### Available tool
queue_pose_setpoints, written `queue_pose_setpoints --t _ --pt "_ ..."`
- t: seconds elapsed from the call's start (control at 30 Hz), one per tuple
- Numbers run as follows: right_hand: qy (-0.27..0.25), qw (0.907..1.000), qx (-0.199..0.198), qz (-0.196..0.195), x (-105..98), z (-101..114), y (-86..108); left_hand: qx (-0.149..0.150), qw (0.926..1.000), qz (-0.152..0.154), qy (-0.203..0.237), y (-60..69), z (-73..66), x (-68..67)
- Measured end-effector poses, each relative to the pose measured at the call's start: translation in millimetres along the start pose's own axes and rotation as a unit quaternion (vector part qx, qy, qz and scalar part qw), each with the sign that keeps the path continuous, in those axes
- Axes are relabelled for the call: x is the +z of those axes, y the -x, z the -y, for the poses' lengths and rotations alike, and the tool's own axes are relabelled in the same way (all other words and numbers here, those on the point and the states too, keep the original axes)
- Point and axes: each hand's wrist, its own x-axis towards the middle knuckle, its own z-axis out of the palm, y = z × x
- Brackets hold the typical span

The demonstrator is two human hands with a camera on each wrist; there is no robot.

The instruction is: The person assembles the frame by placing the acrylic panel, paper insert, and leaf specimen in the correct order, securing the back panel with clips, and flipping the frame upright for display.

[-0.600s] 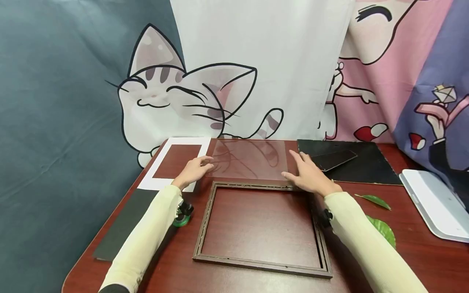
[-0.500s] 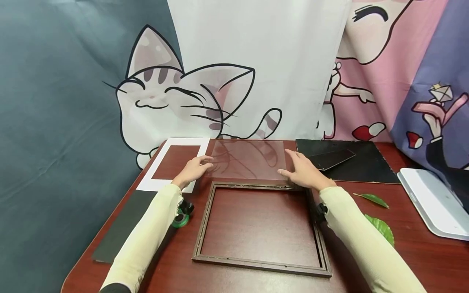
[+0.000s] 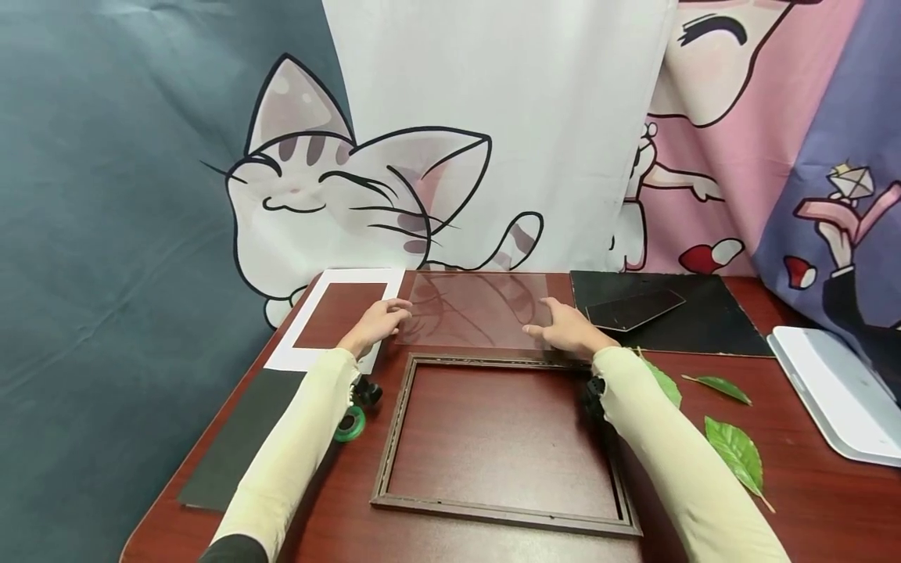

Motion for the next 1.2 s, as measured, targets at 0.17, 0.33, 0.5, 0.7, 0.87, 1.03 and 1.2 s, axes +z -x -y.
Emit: queue_pose_setpoints --t 0.17,0.33,0.5,0.7,0.87,1.03,1.2 --pt "-0.034 0.9993 0.007 0.016 2 -6 0.4 -0.002 0.9997 0.015 0.018 0.6 -0.8 2.4" --pt "-0.082 0.9958 0.020 0.034 6 -9 1.1 0.002 0.9994 0.027 0.019 2.9 -1.1 5.7" --pt "-0.094 0.9944 0.027 0.041 6 -9 -0.6 -0.006 0.9992 0.017 0.037 -4.6 -0.9 8.8" --pt "-0.141 0.9877 0.050 0.046 3 -8 -5.2 -0.058 0.9860 -0.004 0.156 -14.5 -5.9 7.1" --pt "-0.166 0.9822 0.070 0.052 1 -5 -6.5 -0.091 0.9672 -0.037 0.234 -20.1 -2.1 6.3" --pt "-0.143 0.9857 0.067 0.058 4 -4 -7.9 -0.081 0.9744 -0.032 0.207 -18.4 2.3 1.9" --pt "-0.169 0.9823 0.066 0.048 5 -8 -8.0 -0.043 0.9740 0.016 0.222 -18.1 -1.3 0.7"
